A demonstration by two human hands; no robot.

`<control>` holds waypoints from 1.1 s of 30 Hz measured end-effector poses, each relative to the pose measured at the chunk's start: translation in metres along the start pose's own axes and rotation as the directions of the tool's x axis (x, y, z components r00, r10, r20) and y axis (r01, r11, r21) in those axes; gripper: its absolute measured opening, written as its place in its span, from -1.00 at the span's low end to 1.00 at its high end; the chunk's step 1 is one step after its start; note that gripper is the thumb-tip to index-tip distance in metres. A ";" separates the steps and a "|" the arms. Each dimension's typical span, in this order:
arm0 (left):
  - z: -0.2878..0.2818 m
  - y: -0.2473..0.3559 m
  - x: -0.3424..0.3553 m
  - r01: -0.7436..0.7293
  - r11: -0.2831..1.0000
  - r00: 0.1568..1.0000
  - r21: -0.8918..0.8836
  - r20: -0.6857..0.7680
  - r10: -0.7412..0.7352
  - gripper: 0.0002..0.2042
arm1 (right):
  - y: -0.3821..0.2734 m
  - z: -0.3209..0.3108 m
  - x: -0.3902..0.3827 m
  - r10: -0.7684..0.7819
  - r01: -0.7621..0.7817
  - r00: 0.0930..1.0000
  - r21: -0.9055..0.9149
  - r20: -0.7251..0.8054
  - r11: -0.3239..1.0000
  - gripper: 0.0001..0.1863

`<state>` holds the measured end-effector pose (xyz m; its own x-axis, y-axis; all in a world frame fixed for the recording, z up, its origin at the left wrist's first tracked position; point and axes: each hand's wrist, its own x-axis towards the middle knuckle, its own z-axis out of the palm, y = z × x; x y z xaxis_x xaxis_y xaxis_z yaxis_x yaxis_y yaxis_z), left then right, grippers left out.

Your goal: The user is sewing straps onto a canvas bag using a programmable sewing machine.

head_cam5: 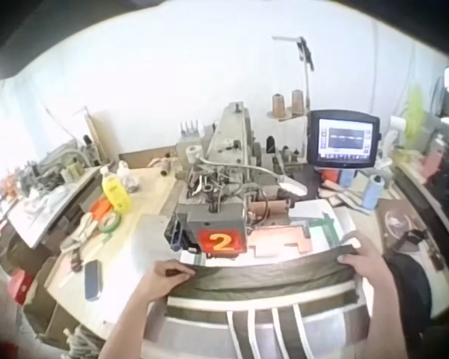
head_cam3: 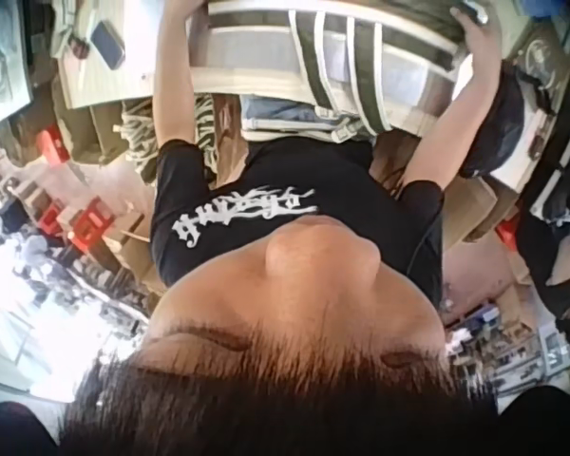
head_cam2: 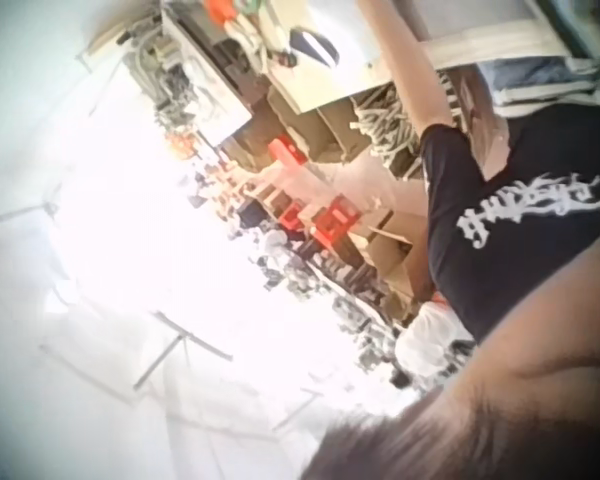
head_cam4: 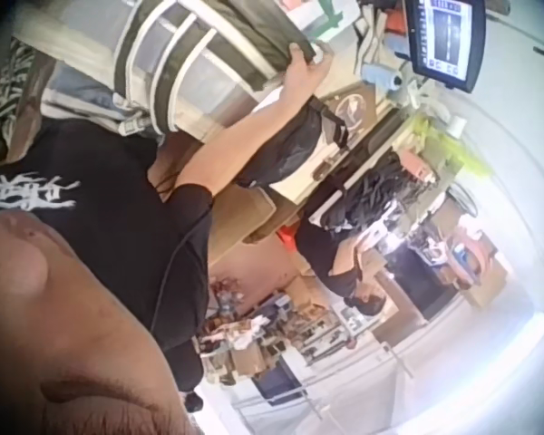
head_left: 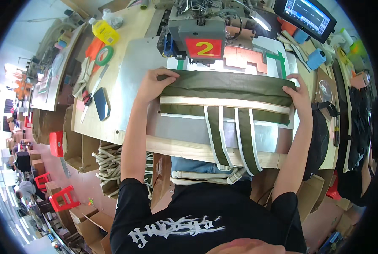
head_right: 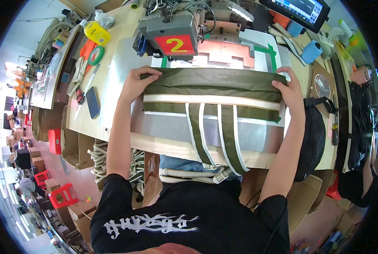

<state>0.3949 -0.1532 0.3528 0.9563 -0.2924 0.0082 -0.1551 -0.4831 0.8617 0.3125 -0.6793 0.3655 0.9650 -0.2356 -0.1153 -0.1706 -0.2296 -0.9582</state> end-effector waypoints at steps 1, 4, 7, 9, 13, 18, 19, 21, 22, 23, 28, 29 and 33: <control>0.001 0.001 0.005 -0.006 1.000 1.000 -0.002 0.006 0.006 -0.84 | 0.008 -0.009 0.008 -0.047 0.052 0.998 -0.104 0.049 0.993 -0.66; 0.000 0.001 0.016 0.000 0.999 0.999 0.036 -0.036 0.002 -0.81 | 0.004 -0.009 0.021 -0.039 0.058 0.996 -0.232 0.085 0.971 -0.80; 0.002 0.014 0.030 0.004 0.998 0.999 0.058 -0.037 -0.002 -0.79 | -0.001 -0.005 0.028 0.009 0.003 0.999 -0.285 0.040 0.959 -0.84; 0.004 0.029 0.038 0.192 0.971 0.981 0.144 -0.029 -0.190 -0.82 | 0.000 -0.008 0.035 0.006 0.000 1.000 -0.310 0.019 0.951 -0.83; 0.007 -0.016 0.062 0.058 0.998 0.995 0.013 -0.080 -0.057 -0.75 | 0.007 0.001 0.050 -0.111 0.091 0.993 -0.353 -0.035 0.931 -0.79; 0.027 -0.007 0.060 -0.033 0.999 0.957 0.038 -0.287 0.042 -0.53 | 0.022 -0.003 0.058 -0.203 0.150 0.974 -0.376 -0.105 0.914 -0.80; 0.027 -0.013 0.059 -0.030 0.999 0.957 0.039 -0.287 0.040 -0.53 | 0.021 -0.003 0.056 -0.209 0.160 0.974 -0.378 -0.092 0.912 -0.80; 0.022 -0.025 0.054 -0.014 0.999 0.955 -0.045 -0.296 0.000 -0.54 | 0.014 -0.005 0.050 -0.211 0.167 0.974 -0.380 -0.077 0.910 -0.80; 0.018 -0.029 0.050 -0.082 0.996 0.943 -0.029 -0.326 0.068 -0.62 | 0.008 -0.006 0.045 -0.188 0.162 0.981 -0.351 -0.040 0.922 -0.79; 0.011 -0.032 0.048 -0.076 0.997 0.943 -0.029 -0.327 0.063 -0.62 | 0.006 -0.005 0.043 -0.165 0.156 0.986 -0.322 0.000 0.934 -0.78; 0.000 -0.043 0.049 0.055 0.998 0.976 0.026 -0.213 -0.048 -0.65 | 0.028 -0.010 0.051 -0.230 0.188 0.970 -0.363 -0.075 0.912 -0.81; 0.001 -0.046 0.050 0.055 0.998 0.976 0.025 -0.212 -0.048 -0.65 | 0.031 -0.010 0.054 -0.246 0.190 0.964 -0.379 -0.105 0.906 -0.82; 0.008 -0.047 0.062 0.034 0.994 0.961 0.102 -0.276 -0.005 -0.66 | 0.039 -0.005 0.060 -0.279 0.215 0.950 -0.355 -0.138 0.910 -0.84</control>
<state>0.4593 -0.1555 0.3084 0.9883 -0.0509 0.1439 -0.1469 -0.5746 0.8051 0.3624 -0.7068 0.3226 0.9370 -0.2907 0.1936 -0.0184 -0.5946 -0.8038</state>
